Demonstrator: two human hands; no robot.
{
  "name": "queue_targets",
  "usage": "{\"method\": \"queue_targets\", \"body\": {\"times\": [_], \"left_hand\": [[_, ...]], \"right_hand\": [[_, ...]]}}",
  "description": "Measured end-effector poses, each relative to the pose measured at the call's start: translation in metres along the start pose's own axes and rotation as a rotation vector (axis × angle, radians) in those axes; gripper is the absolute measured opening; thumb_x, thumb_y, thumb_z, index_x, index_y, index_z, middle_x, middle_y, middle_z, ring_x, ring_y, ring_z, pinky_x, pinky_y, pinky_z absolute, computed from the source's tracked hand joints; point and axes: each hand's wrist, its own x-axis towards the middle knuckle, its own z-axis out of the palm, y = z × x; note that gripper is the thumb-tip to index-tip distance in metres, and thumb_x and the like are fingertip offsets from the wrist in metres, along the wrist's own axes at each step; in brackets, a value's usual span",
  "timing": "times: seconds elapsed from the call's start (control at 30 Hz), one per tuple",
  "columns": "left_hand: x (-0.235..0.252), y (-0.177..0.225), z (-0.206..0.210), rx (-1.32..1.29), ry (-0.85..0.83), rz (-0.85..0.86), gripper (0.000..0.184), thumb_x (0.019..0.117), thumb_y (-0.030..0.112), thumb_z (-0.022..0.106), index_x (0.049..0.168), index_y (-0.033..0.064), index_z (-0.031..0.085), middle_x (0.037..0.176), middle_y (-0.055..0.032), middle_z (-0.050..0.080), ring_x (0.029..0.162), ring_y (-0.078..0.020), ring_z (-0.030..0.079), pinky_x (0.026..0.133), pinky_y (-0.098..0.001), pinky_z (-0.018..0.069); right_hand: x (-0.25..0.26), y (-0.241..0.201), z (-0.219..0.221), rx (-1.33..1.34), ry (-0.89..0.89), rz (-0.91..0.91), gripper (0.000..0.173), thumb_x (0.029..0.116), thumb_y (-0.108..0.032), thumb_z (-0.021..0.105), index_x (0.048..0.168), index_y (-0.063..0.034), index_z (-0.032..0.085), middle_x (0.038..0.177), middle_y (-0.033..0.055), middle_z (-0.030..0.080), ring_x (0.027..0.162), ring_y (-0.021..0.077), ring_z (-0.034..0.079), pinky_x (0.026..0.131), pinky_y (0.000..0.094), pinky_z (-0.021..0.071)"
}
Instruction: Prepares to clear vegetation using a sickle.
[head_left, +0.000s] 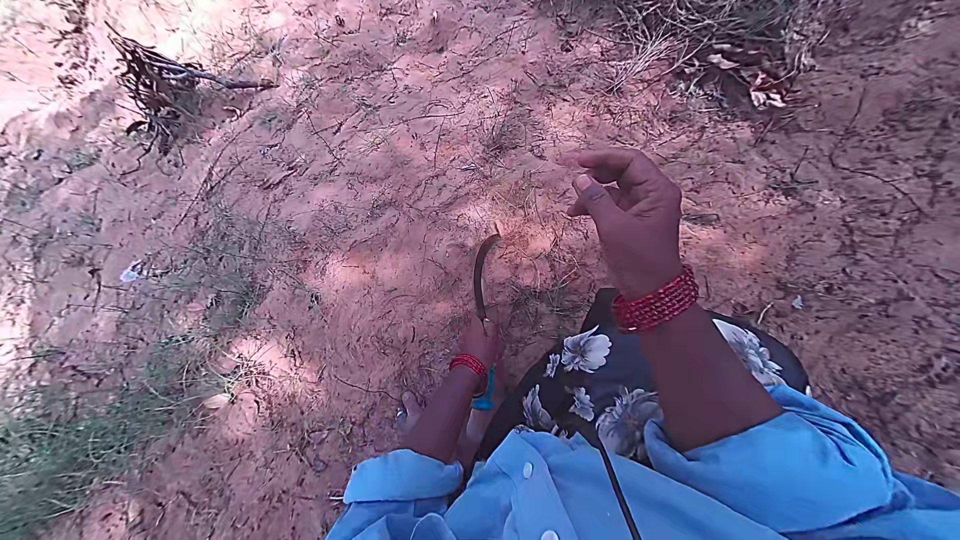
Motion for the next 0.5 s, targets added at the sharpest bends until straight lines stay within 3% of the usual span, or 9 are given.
{"method": "queue_targets", "body": {"times": [0.13, 0.17, 0.2, 0.27, 0.33, 0.37, 0.43, 0.5], "left_hand": [[-0.017, -0.059, -0.002, -0.042, 0.038, 0.041, 0.044, 0.113, 0.019, 0.027, 0.136, -0.0116, 0.047, 0.098, -0.0251, 0.064, 0.084, -0.034, 0.066, 0.084, -0.0487, 0.0546], [-0.013, -0.063, -0.006, -0.081, 0.08, 0.067, 0.044, 0.1128, 0.018, 0.026, 0.135, -0.0125, 0.049, 0.096, -0.025, 0.065, 0.082, -0.0334, 0.066, 0.083, -0.0487, 0.055], [-0.009, -0.062, -0.008, -0.137, 0.146, 0.098, 0.045, 0.1123, 0.017, 0.026, 0.134, -0.0136, 0.05, 0.093, -0.0248, 0.065, 0.079, -0.0325, 0.066, 0.081, -0.0482, 0.0549], [0.004, -0.046, -0.015, -0.301, 0.296, 0.14, 0.044, 0.1126, 0.017, 0.023, 0.128, -0.014, 0.05, 0.079, -0.0153, 0.06, 0.064, -0.0207, 0.061, 0.067, -0.038, 0.056], [0.021, -0.021, -0.028, -0.48, 0.368, 0.096, 0.043, 0.1139, 0.019, 0.02, 0.128, -0.0103, 0.048, 0.074, -0.0082, 0.055, 0.056, -0.0137, 0.056, 0.058, -0.0314, 0.054], [0.034, -0.009, -0.037, -0.51, 0.376, 0.063, 0.044, 0.1144, 0.022, 0.019, 0.129, -0.0081, 0.048, 0.076, -0.0079, 0.054, 0.056, -0.0138, 0.056, 0.058, -0.0312, 0.0538], [0.069, 0.015, -0.051, -0.427, 0.333, 0.018, 0.044, 0.1144, 0.022, 0.021, 0.132, -0.0078, 0.048, 0.092, -0.0167, 0.058, 0.071, -0.0227, 0.062, 0.07, -0.0388, 0.0561], [0.099, 0.047, -0.06, -0.246, 0.23, 0.0, 0.047, 0.1139, 0.023, 0.025, 0.141, -0.0107, 0.045, 0.122, -0.0295, 0.061, 0.107, -0.035, 0.065, 0.096, -0.0481, 0.0519]], "right_hand": [[0.003, 0.008, 0.001, 0.105, 0.017, 0.102, 0.018, 0.1, 0.0, 0.057, 0.118, 0.0001, 0.06, 0.098, -0.0017, 0.062, 0.069, -0.0002, 0.061, 0.067, 0.0186, 0.057], [0.002, 0.008, 0.003, 0.126, -0.002, 0.129, 0.018, 0.1003, 0.0, 0.057, 0.118, -0.0004, 0.06, 0.097, -0.0017, 0.062, 0.068, 0.0001, 0.06, 0.065, 0.0186, 0.0564], [0.001, 0.008, 0.004, 0.125, -0.025, 0.14, 0.017, 0.1005, 0.0, 0.057, 0.117, -0.001, 0.06, 0.097, -0.0014, 0.063, 0.068, 0.0002, 0.06, 0.064, 0.0181, 0.0561], [-0.001, 0.011, 0.001, 0.08, -0.051, 0.138, 0.017, 0.1011, -0.002, 0.057, 0.118, -0.0027, 0.062, 0.1, -0.0006, 0.063, 0.067, -0.0001, 0.059, 0.063, 0.0168, 0.0542], [-0.001, 0.018, -0.002, 0.041, -0.059, 0.149, 0.017, 0.1017, -0.003, 0.057, 0.118, -0.003, 0.062, 0.101, -0.0004, 0.063, 0.067, 0.0003, 0.058, 0.063, 0.0175, 0.0538], [0.0, 0.022, -0.002, 0.027, -0.065, 0.17, 0.016, 0.1019, -0.004, 0.057, 0.117, -0.0035, 0.062, 0.1, -0.0008, 0.063, 0.068, 0.0005, 0.059, 0.064, 0.018, 0.0544], [0.004, 0.028, 0.001, 0.031, -0.073, 0.218, 0.015, 0.1021, -0.004, 0.057, 0.116, -0.0029, 0.063, 0.097, -0.0004, 0.062, 0.069, 0.0012, 0.06, 0.065, 0.0191, 0.0554], [0.009, 0.032, 0.009, 0.057, -0.072, 0.247, 0.014, 0.102, -0.002, 0.057, 0.115, -0.002, 0.063, 0.096, 0.0002, 0.063, 0.067, 0.0017, 0.06, 0.065, 0.0193, 0.0556]]}}
